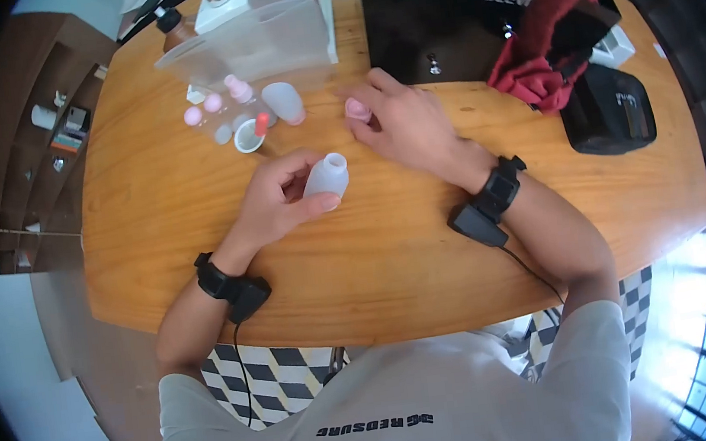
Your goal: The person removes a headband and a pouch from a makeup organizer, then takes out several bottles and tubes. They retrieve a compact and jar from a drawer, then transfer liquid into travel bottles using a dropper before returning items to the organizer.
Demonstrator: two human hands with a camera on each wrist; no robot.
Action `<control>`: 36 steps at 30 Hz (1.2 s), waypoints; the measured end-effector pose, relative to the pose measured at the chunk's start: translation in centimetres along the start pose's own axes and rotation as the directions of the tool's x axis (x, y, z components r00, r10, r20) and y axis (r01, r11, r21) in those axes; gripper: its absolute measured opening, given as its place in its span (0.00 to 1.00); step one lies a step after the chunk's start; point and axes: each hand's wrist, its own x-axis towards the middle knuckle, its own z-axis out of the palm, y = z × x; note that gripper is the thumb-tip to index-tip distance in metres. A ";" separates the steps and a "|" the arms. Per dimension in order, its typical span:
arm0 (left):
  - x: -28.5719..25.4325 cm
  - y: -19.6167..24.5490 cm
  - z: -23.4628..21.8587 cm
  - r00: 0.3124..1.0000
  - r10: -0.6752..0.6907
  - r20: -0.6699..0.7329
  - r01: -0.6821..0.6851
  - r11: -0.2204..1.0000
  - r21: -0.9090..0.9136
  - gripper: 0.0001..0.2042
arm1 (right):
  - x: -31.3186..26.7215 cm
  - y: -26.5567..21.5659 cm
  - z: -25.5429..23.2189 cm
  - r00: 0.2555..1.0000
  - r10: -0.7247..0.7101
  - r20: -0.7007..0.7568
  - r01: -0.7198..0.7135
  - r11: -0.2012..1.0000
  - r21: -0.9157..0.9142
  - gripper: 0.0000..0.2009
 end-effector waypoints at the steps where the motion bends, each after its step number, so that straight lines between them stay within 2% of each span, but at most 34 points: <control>1: 0.5 -0.1 0.4 1.000 0.000 0.014 0.000 1.000 0.002 0.18 | 0.0 0.1 0.0 1.000 0.012 -0.007 -0.012 1.000 -0.002 0.14; 3: 1.1 -0.2 0.9 0.999 -0.044 0.011 0.046 0.977 -0.209 0.17 | 0.1 0.3 -0.1 0.989 0.137 -0.063 -0.105 0.927 0.359 0.09; 4: 1.2 -0.2 1.0 0.999 -0.044 0.016 0.047 0.976 -0.211 0.17 | -0.2 0.2 -0.1 0.988 0.141 -0.063 -0.110 0.927 0.358 0.09; 6: 1.2 -0.5 0.8 0.998 -0.061 0.008 0.061 0.979 -0.193 0.17 | -0.8 -0.4 0.0 0.962 0.261 0.082 -0.247 0.697 0.674 0.07; 7: 1.1 -0.5 0.6 0.998 -0.062 0.007 0.062 0.978 -0.198 0.17 | -0.9 -0.8 0.2 0.961 0.262 0.087 -0.250 0.697 0.672 0.07; 9: 0.7 -0.6 0.3 0.998 -0.053 0.023 0.055 0.993 -0.103 0.17 | -0.9 -1.7 0.6 0.992 0.122 -0.011 -0.038 0.391 0.920 0.09; 10: 0.6 -0.5 0.3 0.998 -0.058 0.014 0.059 0.992 -0.109 0.17 | -0.9 -1.9 0.6 0.993 0.118 0.000 -0.046 0.386 0.921 0.09; 12: 0.5 -0.2 0.2 0.998 -0.062 -0.021 0.062 0.998 -0.026 0.17 | -0.9 -1.8 0.6 0.996 0.056 0.067 -0.078 0.220 0.972 0.12; 13: 0.6 0.0 0.2 0.997 -0.069 -0.033 0.068 0.997 -0.030 0.17 | -0.9 -1.6 0.7 0.996 0.049 0.077 -0.085 0.214 0.973 0.12; 15: 0.6 0.3 0.2 0.997 -0.039 -0.066 0.037 0.999 -0.035 0.17 | -1.0 -1.3 0.9 0.996 0.005 0.085 -0.081 0.341 0.936 0.12; 16: 0.5 0.2 0.1 0.996 -0.044 -0.073 0.041 0.998 -0.037 0.17 | -0.9 -1.2 0.9 0.996 0.000 0.091 -0.086 0.337 0.938 0.12; 18: 0.6 0.0 0.3 0.995 -0.057 -0.078 0.051 0.995 -0.080 0.18 | -0.9 -0.8 0.7 0.991 -0.100 0.094 -0.043 0.422 0.906 0.12; 19: 0.7 -0.1 0.2 0.995 -0.056 -0.080 0.049 0.996 -0.080 0.18 | -0.9 -0.6 0.6 0.990 -0.103 0.094 -0.042 0.422 0.906 0.12; 21: 0.6 -0.3 0.0 0.998 -0.019 -0.066 0.017 1.000 -0.021 0.19 | -0.9 -0.4 0.4 0.978 -0.202 0.048 0.083 0.592 0.802 0.12; 25: 0.5 -0.6 0.1 0.997 -0.028 -0.075 0.023 0.997 -0.074 0.18 | -0.6 -0.3 0.1 0.974 -0.221 0.039 0.110 0.621 0.776 0.14; 27: 0.6 -0.7 0.2 0.998 -0.001 -0.070 -0.006 0.995 -0.104 0.18 | -0.3 -0.3 -0.3 0.942 -0.336 0.000 0.245 0.684 0.687 0.18; 31: 0.5 -0.1 -0.1 0.999 -0.016 -0.041 0.015 1.000 -0.022 0.17 | -0.8 -0.1 -0.5 0.944 -0.327 0.041 0.229 0.741 0.631 0.22; 32: 0.5 -0.1 -0.1 0.999 -0.004 -0.041 0.004 1.000 -0.002 0.17 | -1.1 -0.4 -1.2 0.958 -0.172 0.229 0.010 0.819 0.574 0.25; 33: 0.5 0.0 0.0 0.999 0.008 -0.041 -0.007 1.000 0.018 0.17 | -1.2 -0.6 -1.6 0.918 -0.001 0.397 -0.204 0.857 0.473 0.27; 34: 0.5 -0.1 0.0 0.999 0.010 -0.042 -0.009 1.000 0.019 0.17 | -1.2 -0.3 -1.4 0.918 -0.001 0.397 -0.203 0.858 0.472 0.27; 36: 0.4 -0.4 0.0 0.999 0.002 -0.054 -0.003 1.000 -0.022 0.17 | -1.2 0.7 -0.3 0.979 -0.144 0.145 0.001 0.712 0.702 0.36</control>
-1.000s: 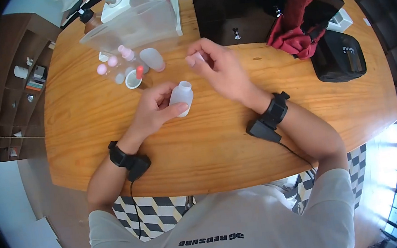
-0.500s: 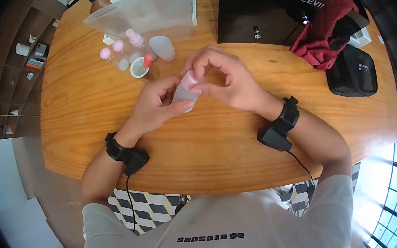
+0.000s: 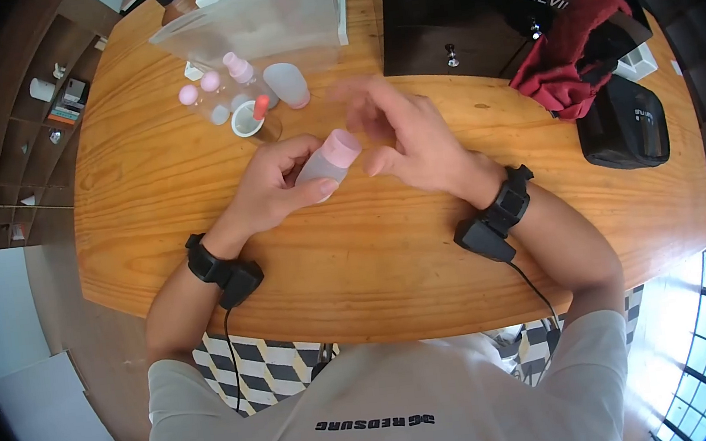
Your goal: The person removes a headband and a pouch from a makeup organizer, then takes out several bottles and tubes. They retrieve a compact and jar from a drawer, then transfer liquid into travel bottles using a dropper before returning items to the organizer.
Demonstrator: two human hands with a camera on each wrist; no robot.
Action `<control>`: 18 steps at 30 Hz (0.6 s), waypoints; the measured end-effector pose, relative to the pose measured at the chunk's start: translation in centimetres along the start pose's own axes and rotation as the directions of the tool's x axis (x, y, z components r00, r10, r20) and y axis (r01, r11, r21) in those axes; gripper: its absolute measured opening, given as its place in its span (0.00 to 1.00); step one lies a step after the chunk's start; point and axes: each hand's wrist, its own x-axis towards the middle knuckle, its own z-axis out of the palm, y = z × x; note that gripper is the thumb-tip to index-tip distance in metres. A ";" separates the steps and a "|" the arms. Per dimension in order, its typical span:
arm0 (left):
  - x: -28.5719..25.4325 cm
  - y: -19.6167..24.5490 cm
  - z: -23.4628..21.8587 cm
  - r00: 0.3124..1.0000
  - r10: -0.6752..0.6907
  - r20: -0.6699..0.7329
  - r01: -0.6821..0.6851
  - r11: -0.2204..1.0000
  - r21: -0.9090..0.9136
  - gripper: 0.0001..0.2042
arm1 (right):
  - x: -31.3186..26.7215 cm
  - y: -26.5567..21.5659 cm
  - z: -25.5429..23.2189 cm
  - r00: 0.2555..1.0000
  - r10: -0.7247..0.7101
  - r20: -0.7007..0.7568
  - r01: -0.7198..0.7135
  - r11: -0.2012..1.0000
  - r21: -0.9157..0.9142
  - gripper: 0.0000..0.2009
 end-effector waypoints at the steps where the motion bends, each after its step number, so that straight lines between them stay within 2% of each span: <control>1: 0.0 0.0 0.0 1.000 0.001 -0.001 -0.001 1.000 0.001 0.17 | 0.1 0.6 0.5 1.000 -0.001 0.000 0.001 1.000 -0.001 0.36; 3: 0.0 0.0 -0.1 1.000 -0.029 0.003 0.029 1.000 0.000 0.17 | 0.7 1.2 1.6 0.943 -0.307 -0.130 0.304 0.952 -0.038 0.43; 4: 0.0 0.0 0.0 1.000 -0.027 0.003 0.027 1.000 0.001 0.17 | 0.5 1.1 1.6 0.942 -0.309 -0.130 0.306 0.951 -0.039 0.43; 6: -0.1 -0.1 0.2 1.000 0.009 0.017 -0.009 1.000 0.002 0.17 | -0.1 0.7 1.6 0.980 -0.191 -0.048 0.184 0.976 -0.117 0.42; 7: -0.1 -0.2 0.1 1.000 0.010 0.017 -0.010 1.000 0.002 0.17 | -0.2 0.4 0.9 0.980 -0.192 -0.048 0.185 0.976 -0.117 0.42; 9: 0.0 -0.3 0.1 1.000 0.021 0.020 -0.021 1.000 0.022 0.17 | -0.4 -0.5 -0.6 0.994 0.038 0.104 -0.015 0.977 -0.211 0.35; 13: -0.1 -0.1 0.0 1.000 0.012 0.003 -0.012 1.000 -0.004 0.18 | -0.2 0.1 0.4 0.997 -0.073 0.038 0.077 0.993 -0.095 0.37; 15: 0.0 -0.1 0.0 0.999 0.053 0.009 -0.053 0.999 -0.004 0.18 | -0.4 0.7 1.3 0.994 -0.067 0.085 0.084 0.972 -0.219 0.40; 16: 0.0 -0.1 0.0 0.999 0.053 0.008 -0.053 0.999 -0.005 0.18 | -0.4 0.8 0.9 0.994 -0.068 0.086 0.085 0.972 -0.218 0.40; 18: -0.1 0.0 0.1 0.999 0.006 0.041 -0.005 0.999 -0.032 0.18 | -0.5 0.6 -0.2 0.970 0.113 0.215 -0.011 0.905 -0.426 0.35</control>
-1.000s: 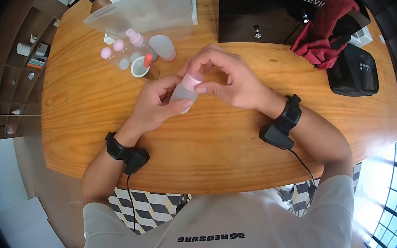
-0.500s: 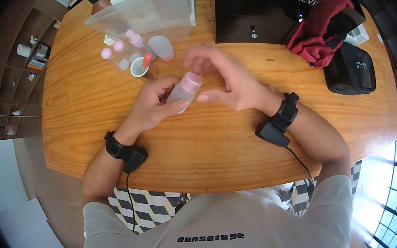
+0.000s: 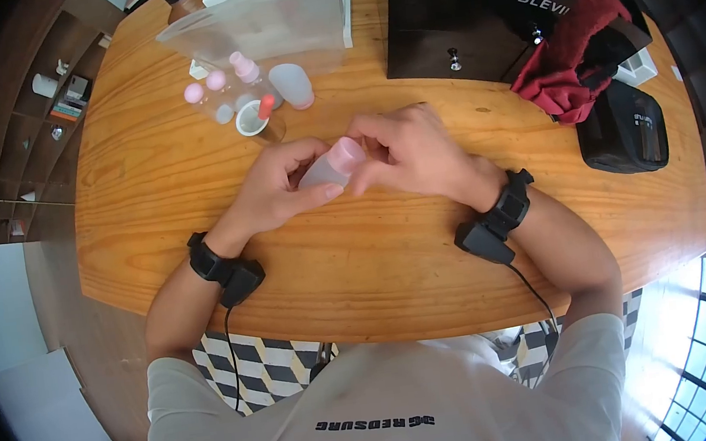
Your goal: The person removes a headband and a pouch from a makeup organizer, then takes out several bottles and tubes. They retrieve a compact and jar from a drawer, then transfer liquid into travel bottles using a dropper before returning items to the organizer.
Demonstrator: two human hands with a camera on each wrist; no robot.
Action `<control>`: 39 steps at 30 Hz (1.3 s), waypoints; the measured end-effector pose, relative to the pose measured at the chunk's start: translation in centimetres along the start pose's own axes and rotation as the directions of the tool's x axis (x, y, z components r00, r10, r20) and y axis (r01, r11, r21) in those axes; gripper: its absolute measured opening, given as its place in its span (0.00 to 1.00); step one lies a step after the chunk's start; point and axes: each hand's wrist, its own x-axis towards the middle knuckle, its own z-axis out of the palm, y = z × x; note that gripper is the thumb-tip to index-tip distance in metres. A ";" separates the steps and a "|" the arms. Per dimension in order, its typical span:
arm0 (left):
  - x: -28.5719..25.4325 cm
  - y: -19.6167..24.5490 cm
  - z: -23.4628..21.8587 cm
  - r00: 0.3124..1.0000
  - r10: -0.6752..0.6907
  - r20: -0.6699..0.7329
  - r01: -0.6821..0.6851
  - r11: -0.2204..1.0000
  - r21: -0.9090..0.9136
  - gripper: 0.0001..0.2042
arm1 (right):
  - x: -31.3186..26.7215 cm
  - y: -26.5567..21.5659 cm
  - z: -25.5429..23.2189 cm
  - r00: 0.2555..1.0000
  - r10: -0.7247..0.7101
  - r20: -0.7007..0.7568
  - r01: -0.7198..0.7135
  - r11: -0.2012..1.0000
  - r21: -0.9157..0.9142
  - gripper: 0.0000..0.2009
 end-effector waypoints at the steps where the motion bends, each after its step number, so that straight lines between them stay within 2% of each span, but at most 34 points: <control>1: 0.0 -0.1 0.0 1.000 0.000 0.000 0.000 1.000 -0.002 0.18 | 0.0 -0.1 -0.1 1.000 0.001 0.001 -0.001 1.000 0.000 0.35; 3: 0.0 -0.2 -0.2 1.000 0.000 -0.024 0.000 1.000 0.012 0.17 | 0.4 -0.5 -0.4 0.969 -0.180 -0.172 0.186 0.982 0.020 0.31; 4: 0.0 -0.3 -0.2 1.000 0.000 -0.026 0.000 1.000 0.013 0.17 | 0.8 -0.7 0.1 0.968 -0.182 -0.171 0.188 0.982 0.020 0.31; 6: 0.0 -0.4 -0.2 1.000 0.021 -0.018 -0.020 1.000 0.017 0.17 | 1.7 -1.1 1.1 0.857 -0.338 -0.390 0.397 0.914 0.080 0.33; 7: 0.0 -0.4 -0.2 1.000 0.021 -0.019 -0.020 1.000 0.017 0.17 | 1.5 -1.3 1.1 0.857 -0.338 -0.390 0.398 0.914 0.080 0.33; 9: 0.0 -0.2 -0.3 1.000 0.000 0.021 0.000 1.000 0.001 0.17 | 0.6 -1.9 0.8 0.952 -0.115 -0.285 0.181 0.959 0.220 0.34; 10: 0.0 -0.1 -0.2 1.000 0.000 0.021 0.000 1.000 0.000 0.17 | 0.4 -1.7 0.3 0.952 -0.114 -0.285 0.181 0.959 0.220 0.34; 12: 0.0 0.1 0.1 0.999 0.043 -0.031 -0.042 0.999 0.032 0.17 | 0.0 -1.2 -0.8 0.991 -0.026 -0.130 0.056 0.970 0.238 0.31; 16: -0.1 0.1 -0.1 0.999 0.027 -0.025 -0.026 0.998 0.060 0.16 | 0.6 -1.6 0.3 0.977 -0.086 -0.196 0.138 0.953 0.270 0.27; 18: 0.0 -0.1 0.0 0.998 0.059 -0.021 -0.058 0.997 0.060 0.16 | 0.9 -1.0 0.8 0.931 -0.279 -0.236 0.298 0.954 0.045 0.23; 19: 0.1 -0.1 0.0 0.998 0.060 -0.022 -0.059 0.996 0.059 0.16 | 0.9 -0.9 0.9 0.931 -0.280 -0.235 0.298 0.953 0.045 0.23; 21: 0.1 -0.1 0.1 0.997 0.068 -0.023 -0.065 0.992 0.109 0.15 | 0.7 -1.0 1.0 0.954 -0.186 -0.235 0.217 0.969 0.115 0.20; 22: 0.1 -0.2 0.1 0.997 0.069 -0.024 -0.066 0.992 0.108 0.15 | 0.6 -1.1 0.8 0.954 -0.186 -0.235 0.217 0.969 0.115 0.20; 24: 0.3 -0.3 -0.1 0.998 0.057 0.021 -0.059 0.988 0.144 0.15 | 0.6 -1.6 0.0 0.969 -0.189 -0.161 0.188 0.982 -0.021 0.19; 27: 0.2 0.3 -0.5 0.996 0.047 0.072 -0.061 0.974 0.219 0.15 | 0.7 -1.7 -0.4 0.974 -0.203 -0.105 0.190 0.974 -0.119 0.17; 31: 0.3 0.0 -0.4 0.989 0.120 0.083 -0.141 0.931 0.335 0.15 | 0.9 -1.9 -0.2 0.969 -0.220 -0.115 0.208 0.972 -0.112 0.14; 33: 0.2 0.1 -0.2 0.988 0.144 0.050 -0.153 0.931 0.333 0.16 | 1.0 -2.2 -0.1 0.985 -0.112 -0.133 0.115 0.993 0.011 0.11; 37: 0.4 -0.4 0.5 0.981 0.192 -0.010 -0.181 0.937 0.298 0.16 | 1.1 -2.2 0.2 0.988 -0.049 -0.145 0.062 0.994 0.088 0.11; 39: 0.4 -0.5 0.7 0.969 0.238 -0.070 -0.204 0.925 0.319 0.17 | 1.1 -1.9 0.5 0.990 0.017 -0.143 0.011 0.982 0.189 0.09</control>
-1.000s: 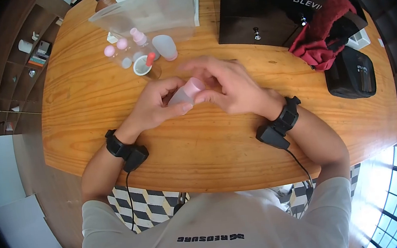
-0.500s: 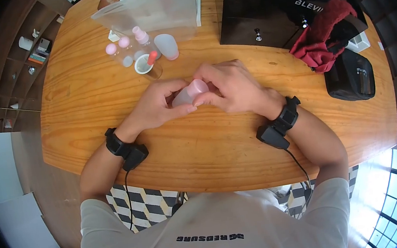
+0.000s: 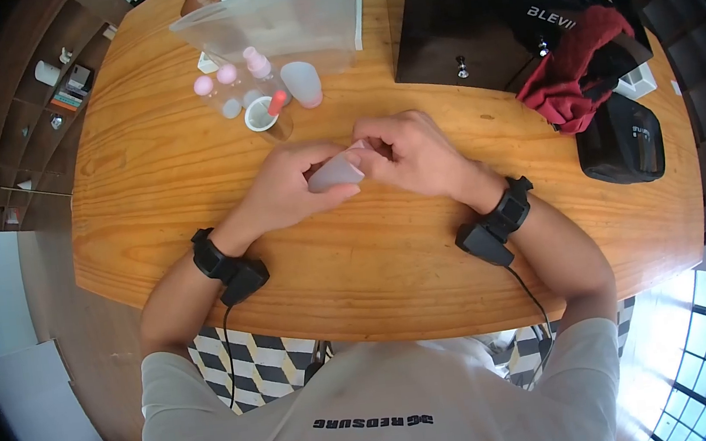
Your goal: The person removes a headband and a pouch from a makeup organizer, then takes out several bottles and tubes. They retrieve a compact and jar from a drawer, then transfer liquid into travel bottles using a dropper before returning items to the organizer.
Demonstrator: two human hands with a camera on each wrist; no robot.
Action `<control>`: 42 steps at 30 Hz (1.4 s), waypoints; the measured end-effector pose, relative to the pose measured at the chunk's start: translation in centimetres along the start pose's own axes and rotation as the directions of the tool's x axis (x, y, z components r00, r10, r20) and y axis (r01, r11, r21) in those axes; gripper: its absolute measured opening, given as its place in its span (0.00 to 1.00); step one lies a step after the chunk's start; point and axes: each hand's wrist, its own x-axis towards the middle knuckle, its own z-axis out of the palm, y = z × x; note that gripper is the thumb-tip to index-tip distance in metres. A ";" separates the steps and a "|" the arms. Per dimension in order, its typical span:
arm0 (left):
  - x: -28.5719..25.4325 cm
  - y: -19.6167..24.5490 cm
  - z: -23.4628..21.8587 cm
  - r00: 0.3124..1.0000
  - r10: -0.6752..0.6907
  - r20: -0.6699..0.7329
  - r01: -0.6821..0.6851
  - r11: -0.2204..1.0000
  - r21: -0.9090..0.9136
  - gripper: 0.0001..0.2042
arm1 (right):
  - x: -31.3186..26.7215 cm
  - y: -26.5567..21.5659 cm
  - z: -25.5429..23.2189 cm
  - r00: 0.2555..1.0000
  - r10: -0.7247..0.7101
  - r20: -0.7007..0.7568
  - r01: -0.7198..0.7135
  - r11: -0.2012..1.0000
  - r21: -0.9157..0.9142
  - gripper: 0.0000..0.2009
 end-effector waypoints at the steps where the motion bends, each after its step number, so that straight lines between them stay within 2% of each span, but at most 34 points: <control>1: -0.1 0.0 -0.1 1.000 0.001 -0.002 -0.001 1.000 0.002 0.17 | -0.1 0.1 0.0 1.000 -0.003 0.000 0.003 1.000 -0.001 0.09; 3: -0.3 0.3 -0.3 0.986 -0.167 0.015 0.166 0.964 -0.207 0.18 | -0.4 0.3 0.0 0.992 0.120 -0.024 -0.109 0.953 0.283 0.07; 4: -0.4 0.4 -0.6 0.986 -0.167 0.014 0.166 0.964 -0.206 0.18 | -0.5 0.3 -0.3 0.993 0.119 -0.024 -0.108 0.953 0.284 0.07; 6: -0.3 1.0 -1.1 0.974 -0.171 0.146 0.199 0.958 -0.205 0.21 | -0.5 0.4 -0.8 0.989 0.149 0.010 -0.128 0.807 0.577 0.07; 10: -0.4 0.2 -0.7 0.970 -0.202 0.132 0.228 0.945 -0.233 0.20 | -0.5 0.0 -0.6 0.992 0.128 0.015 -0.110 0.779 0.617 0.12; 12: -0.4 0.4 -0.7 0.959 -0.273 0.072 0.278 0.867 -0.413 0.17 | -0.5 0.0 -0.5 0.998 0.053 0.039 -0.066 0.833 0.550 0.17; 13: -0.4 0.4 -0.8 0.960 -0.272 0.072 0.277 0.867 -0.413 0.17 | -0.4 0.0 -0.3 0.998 0.053 0.039 -0.066 0.833 0.549 0.17; 15: -0.2 0.3 -0.8 0.974 -0.224 0.026 0.206 0.838 -0.505 0.16 | -0.3 -0.2 0.0 0.996 -0.057 0.070 0.021 0.899 0.438 0.21; 16: -0.2 0.2 -0.8 0.974 -0.223 0.025 0.205 0.838 -0.505 0.16 | -0.3 -0.4 -0.1 0.996 -0.057 0.071 0.021 0.899 0.437 0.21; 18: -0.2 0.3 -0.6 0.976 -0.220 0.010 0.201 0.873 -0.444 0.14 | -0.2 -0.9 -0.3 0.997 -0.040 0.064 0.021 0.958 0.285 0.22; 19: -0.1 0.3 -0.5 0.976 -0.219 0.008 0.200 0.873 -0.445 0.14 | -0.1 -0.6 -0.1 0.997 -0.040 0.066 0.020 0.959 0.284 0.22; 21: 0.0 0.7 -0.4 0.974 -0.217 -0.058 0.158 0.846 -0.509 0.14 | 0.1 0.3 0.7 0.992 0.024 -0.126 0.014 0.956 0.293 0.22; 22: 0.0 0.7 -0.4 0.974 -0.216 -0.061 0.156 0.845 -0.511 0.14 | 0.2 0.6 0.8 0.992 0.023 -0.123 0.014 0.957 0.291 0.22; 24: -0.1 0.6 -0.5 0.964 -0.248 -0.092 0.180 0.869 -0.460 0.13 | 0.5 0.8 0.7 0.946 0.207 -0.249 -0.162 0.969 0.189 0.21; 25: -0.2 0.4 -0.4 0.964 -0.247 -0.096 0.177 0.869 -0.462 0.13 | 0.7 0.8 0.6 0.947 0.205 -0.245 -0.162 0.969 0.186 0.21; 27: -0.2 0.1 -0.2 0.961 -0.269 -0.065 0.231 0.909 -0.348 0.10 | 0.9 0.8 0.6 0.918 0.178 -0.354 -0.262 0.942 -0.207 0.20; 28: -0.4 0.0 -0.3 0.961 -0.269 -0.065 0.231 0.908 -0.349 0.10 | 1.0 0.6 0.6 0.918 0.179 -0.353 -0.264 0.942 -0.208 0.20; 30: -0.4 0.4 -0.5 0.988 -0.152 0.007 0.152 0.985 -0.086 0.06 | 1.2 0.3 0.5 0.916 -0.050 -0.397 -0.147 0.880 -0.451 0.19; 31: -0.4 0.5 -0.5 0.988 -0.152 0.009 0.152 0.985 -0.087 0.06 | 1.2 0.4 0.5 0.916 -0.049 -0.398 -0.149 0.880 -0.451 0.19; 33: -0.4 0.6 -0.3 0.987 -0.161 -0.004 0.161 0.984 -0.075 0.05 | 1.2 0.5 0.4 0.919 0.107 -0.379 -0.282 0.851 -0.443 0.19; 34: -0.4 0.5 -0.3 0.987 -0.159 0.000 0.159 0.984 -0.078 0.05 | 1.3 0.5 0.2 0.918 0.110 -0.381 -0.287 0.849 -0.444 0.19; 36: -0.3 0.3 -0.3 0.985 -0.171 0.010 0.171 0.982 -0.085 0.06 | 1.6 0.4 -0.1 0.907 0.181 -0.379 -0.371 0.770 -0.520 0.16; 40: -0.3 0.4 -0.4 0.988 -0.155 0.006 0.155 0.986 -0.058 0.06 | 1.2 0.9 -0.2 0.929 0.161 -0.332 -0.339 0.729 -0.595 0.13; 42: -0.3 0.5 -0.4 0.989 -0.150 0.004 0.150 0.988 -0.046 0.06 | 0.7 0.6 -0.1 0.971 0.104 -0.216 -0.210 0.805 -0.555 0.10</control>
